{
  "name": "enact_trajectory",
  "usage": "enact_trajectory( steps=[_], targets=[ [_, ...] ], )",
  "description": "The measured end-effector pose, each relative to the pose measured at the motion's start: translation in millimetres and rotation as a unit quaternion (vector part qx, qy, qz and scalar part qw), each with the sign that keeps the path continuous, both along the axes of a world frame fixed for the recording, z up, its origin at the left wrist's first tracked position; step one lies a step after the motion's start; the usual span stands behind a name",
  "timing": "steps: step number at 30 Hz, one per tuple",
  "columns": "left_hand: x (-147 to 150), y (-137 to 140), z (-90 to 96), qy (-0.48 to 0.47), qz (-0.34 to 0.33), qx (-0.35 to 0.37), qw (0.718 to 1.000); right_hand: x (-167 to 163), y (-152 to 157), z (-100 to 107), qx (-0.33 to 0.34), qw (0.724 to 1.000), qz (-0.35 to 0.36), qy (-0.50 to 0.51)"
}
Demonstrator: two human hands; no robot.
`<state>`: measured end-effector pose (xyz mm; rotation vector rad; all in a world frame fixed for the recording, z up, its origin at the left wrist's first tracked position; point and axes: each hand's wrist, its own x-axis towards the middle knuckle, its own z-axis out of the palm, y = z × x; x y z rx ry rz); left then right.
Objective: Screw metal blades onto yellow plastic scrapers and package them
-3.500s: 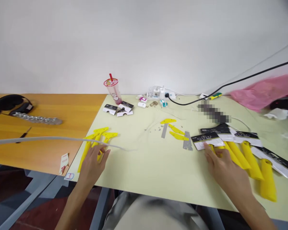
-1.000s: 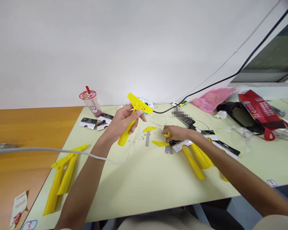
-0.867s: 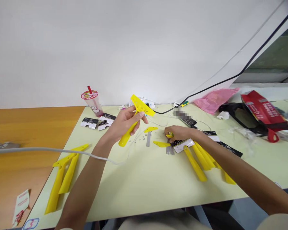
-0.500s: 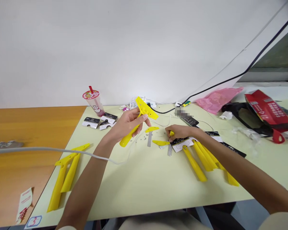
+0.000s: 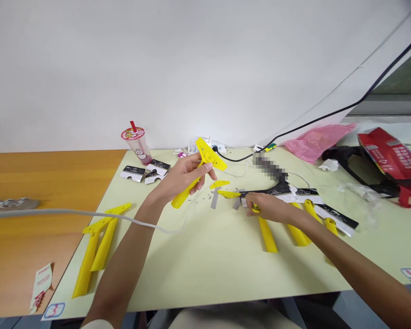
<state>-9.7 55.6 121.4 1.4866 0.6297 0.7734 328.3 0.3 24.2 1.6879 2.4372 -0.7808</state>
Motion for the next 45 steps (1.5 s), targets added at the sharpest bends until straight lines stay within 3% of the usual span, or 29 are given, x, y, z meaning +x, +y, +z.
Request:
enact_trajectory(
  steps=[7,11,18,24,28,33,39,45],
  targets=[
    [1,1,-3.5,0.011,-0.012,-0.003,1.000,39,-18,5,-0.025,0.992,-0.089,-0.083],
    [2,3,-6.5,0.012,-0.009,-0.011,1.000,38,-8,9,-0.035,0.995,-0.085,-0.047],
    [2,3,-6.8,0.017,-0.006,-0.010,1.000,-3,71,11,-0.067,0.995,-0.021,-0.071],
    [-8,4,-0.9,0.019,0.008,-0.009,1.000,-30,119,13,-0.030,0.995,0.023,-0.093],
    [-13,6,1.4,0.017,0.016,-0.009,1.000,-63,117,18,-0.002,0.994,0.082,-0.075],
    [-17,7,2.3,0.009,0.017,-0.008,1.000,-101,100,9,-0.039,0.982,0.183,-0.024],
    [-20,4,4.9,0.013,0.003,0.001,1.000,-105,100,0,-0.057,0.976,0.208,0.006],
    [-17,3,4.5,-0.009,0.029,-0.011,0.999,-107,98,6,-0.057,0.974,0.214,0.047]
  ],
)
